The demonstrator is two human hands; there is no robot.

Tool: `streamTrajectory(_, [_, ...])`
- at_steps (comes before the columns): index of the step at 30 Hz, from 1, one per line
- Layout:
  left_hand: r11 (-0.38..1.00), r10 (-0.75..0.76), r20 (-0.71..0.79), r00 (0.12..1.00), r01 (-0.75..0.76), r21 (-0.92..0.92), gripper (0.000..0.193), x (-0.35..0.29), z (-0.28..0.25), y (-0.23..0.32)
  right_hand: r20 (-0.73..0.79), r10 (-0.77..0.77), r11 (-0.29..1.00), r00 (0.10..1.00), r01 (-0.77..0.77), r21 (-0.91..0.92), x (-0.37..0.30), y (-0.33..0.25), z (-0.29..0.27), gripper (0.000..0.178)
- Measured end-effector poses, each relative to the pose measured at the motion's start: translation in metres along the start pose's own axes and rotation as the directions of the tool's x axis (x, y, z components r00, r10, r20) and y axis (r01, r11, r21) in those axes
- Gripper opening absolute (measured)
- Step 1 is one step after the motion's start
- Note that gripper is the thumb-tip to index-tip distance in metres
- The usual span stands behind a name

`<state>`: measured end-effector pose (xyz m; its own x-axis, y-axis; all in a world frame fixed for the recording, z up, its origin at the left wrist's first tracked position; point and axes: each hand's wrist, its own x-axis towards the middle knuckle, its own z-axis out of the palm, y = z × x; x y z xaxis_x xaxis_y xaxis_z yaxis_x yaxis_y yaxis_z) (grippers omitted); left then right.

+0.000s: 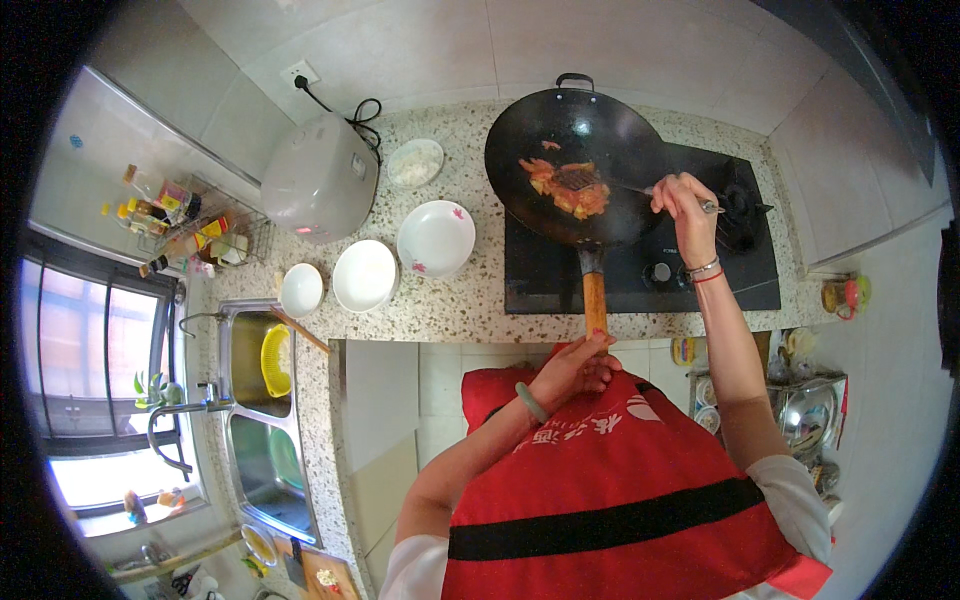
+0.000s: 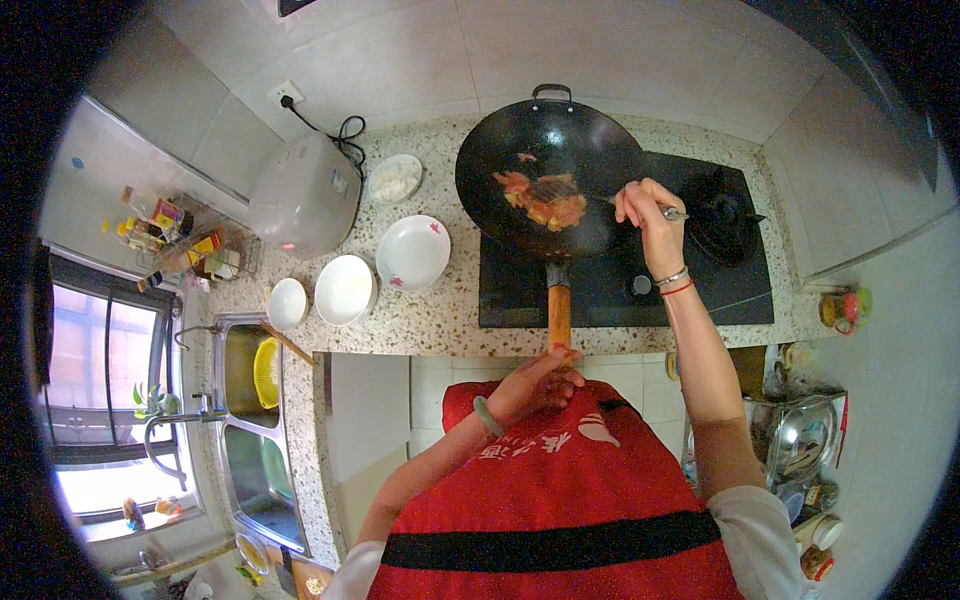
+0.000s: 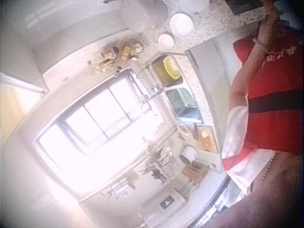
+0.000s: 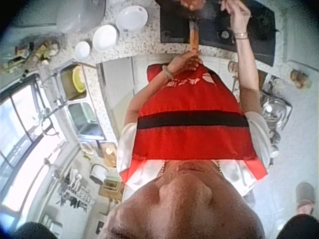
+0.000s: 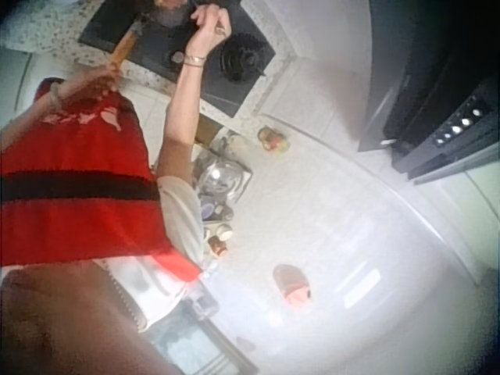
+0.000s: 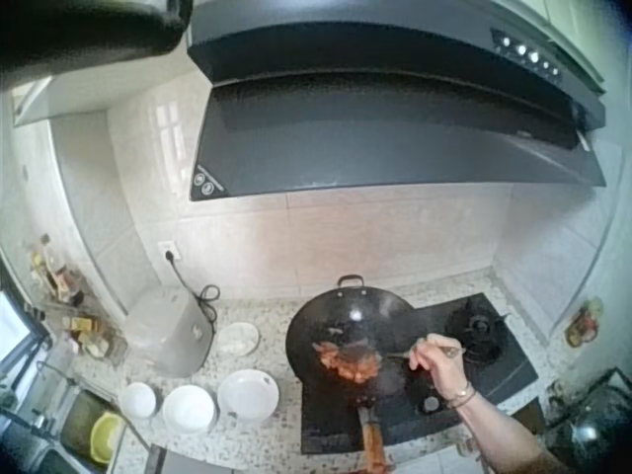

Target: The person washes a green bowl under running water, then moves to the stove to stir-fry sliced tomatoes in a wok using a spatula. They add oil to the wok before adding the tomatoes and continue stirring the contents.

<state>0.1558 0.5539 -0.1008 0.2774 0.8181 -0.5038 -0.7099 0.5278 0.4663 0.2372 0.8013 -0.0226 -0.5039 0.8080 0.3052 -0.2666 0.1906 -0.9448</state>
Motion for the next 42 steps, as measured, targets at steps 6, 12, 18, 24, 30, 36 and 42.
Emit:
streamTrajectory(6, [0.999,-0.012,-0.007,1.0,0.012,-0.038,0.046,0.0,0.002,-0.002,-0.072,0.069,0.997,0.995,-0.07,-0.013,0.001,0.011,0.008,0.037])
streamTrajectory(12, [0.998,0.014,0.051,0.999,-0.011,-0.061,0.047,0.005,-0.005,-0.004,0.034,0.122,0.99,0.992,-0.119,-0.079,0.03,-0.003,0.029,0.037])
streamTrajectory(18, [1.0,0.001,0.008,1.0,-0.001,-0.01,0.05,-0.003,0.002,0.003,-0.135,0.107,0.986,0.985,-0.088,0.143,0.02,-0.021,0.022,0.036])
streamTrajectory(24, [1.0,-0.002,0.012,1.0,0.002,0.002,0.051,0.002,-0.003,-0.002,-0.097,0.13,0.981,0.987,-0.114,0.159,0.005,0.015,0.03,0.038])
streamTrajectory(30, [1.0,-0.007,0.029,1.0,0.007,0.009,0.053,0.001,-0.001,0.002,0.06,-0.043,0.981,0.997,0.054,-0.189,-0.012,0.035,0.033,0.032])
streamTrajectory(36, [1.0,-0.004,0.037,0.999,0.004,0.001,0.051,-0.001,-0.002,0.003,-0.043,0.021,1.0,0.999,-0.02,0.014,0.021,-0.008,0.017,0.036])
streamTrajectory(42, [1.0,0.001,0.042,0.999,-0.001,-0.013,0.048,0.002,-0.005,0.0,-0.134,0.065,0.992,0.989,-0.05,0.115,0.02,0.011,0.029,0.038])
